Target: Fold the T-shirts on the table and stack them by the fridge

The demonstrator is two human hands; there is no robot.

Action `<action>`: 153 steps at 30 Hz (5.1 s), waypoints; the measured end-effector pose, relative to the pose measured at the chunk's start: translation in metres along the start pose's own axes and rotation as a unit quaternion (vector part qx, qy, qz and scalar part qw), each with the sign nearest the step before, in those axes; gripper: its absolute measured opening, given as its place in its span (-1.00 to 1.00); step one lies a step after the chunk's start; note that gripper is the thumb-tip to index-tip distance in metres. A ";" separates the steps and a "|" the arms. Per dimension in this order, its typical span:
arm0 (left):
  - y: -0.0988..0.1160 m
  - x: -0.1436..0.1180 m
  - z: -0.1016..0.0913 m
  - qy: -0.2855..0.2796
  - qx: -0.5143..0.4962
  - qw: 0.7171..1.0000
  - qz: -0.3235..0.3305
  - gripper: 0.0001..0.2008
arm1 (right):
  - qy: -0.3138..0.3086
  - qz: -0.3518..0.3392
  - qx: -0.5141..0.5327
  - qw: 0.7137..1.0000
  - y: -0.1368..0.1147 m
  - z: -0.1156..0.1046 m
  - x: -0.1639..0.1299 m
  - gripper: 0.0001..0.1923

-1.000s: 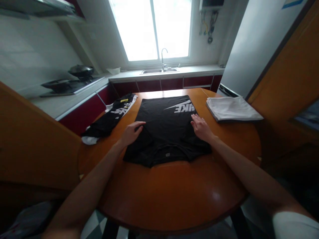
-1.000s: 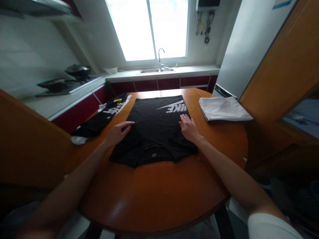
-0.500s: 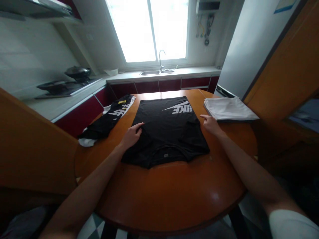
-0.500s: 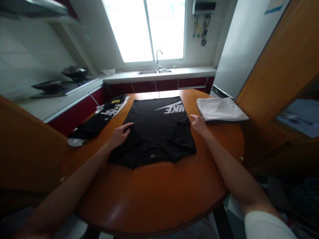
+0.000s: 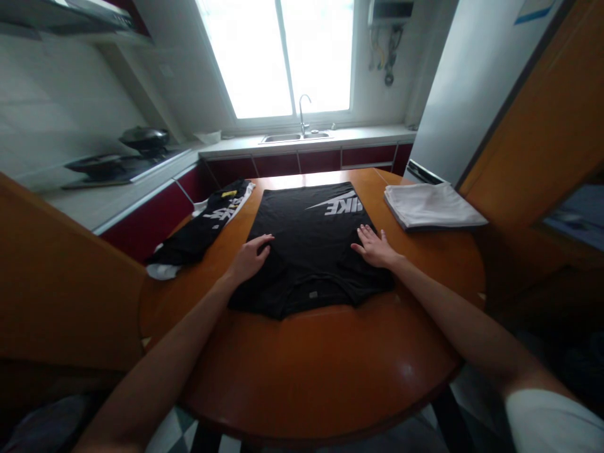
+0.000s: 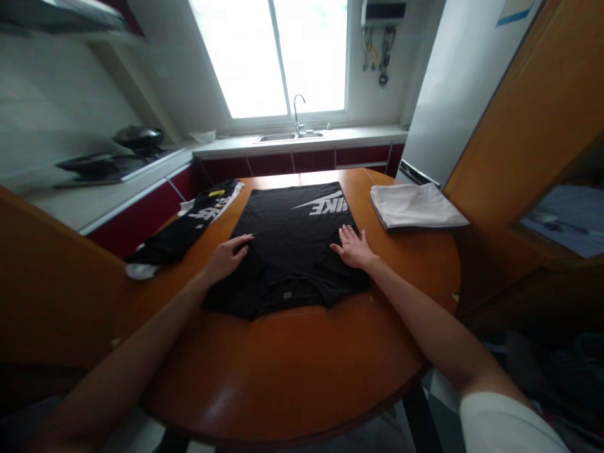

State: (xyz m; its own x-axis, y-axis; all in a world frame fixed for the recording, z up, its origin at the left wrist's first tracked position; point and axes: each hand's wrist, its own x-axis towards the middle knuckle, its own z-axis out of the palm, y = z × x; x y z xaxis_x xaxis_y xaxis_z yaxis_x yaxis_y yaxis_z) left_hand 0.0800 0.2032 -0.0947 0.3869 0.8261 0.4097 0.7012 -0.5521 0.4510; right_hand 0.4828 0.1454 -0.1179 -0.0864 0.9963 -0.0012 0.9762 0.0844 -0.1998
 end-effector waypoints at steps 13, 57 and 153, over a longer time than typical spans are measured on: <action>0.003 0.000 -0.002 -0.010 -0.001 1.000 -0.003 -0.58 | 0.016 0.029 0.014 0.999 -0.013 0.002 -0.004 -0.14; -0.004 -0.014 0.036 -0.128 0.206 0.963 -0.121 -0.11 | 0.034 -0.010 0.004 0.999 -0.025 0.015 -0.003 -0.16; 0.052 -0.015 -0.024 -0.260 -0.099 0.951 0.134 -0.70 | 0.025 -0.016 0.005 1.000 -0.023 0.014 -0.004 -0.19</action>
State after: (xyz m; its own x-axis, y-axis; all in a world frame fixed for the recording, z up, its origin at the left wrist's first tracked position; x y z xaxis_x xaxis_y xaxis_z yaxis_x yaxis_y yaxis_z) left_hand 0.0959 0.1594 -0.0583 0.8160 0.5684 0.1055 0.4298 -0.7185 0.5469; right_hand 0.4575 0.1396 -0.1273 -0.1072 0.9928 0.0533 0.9709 0.1161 -0.2093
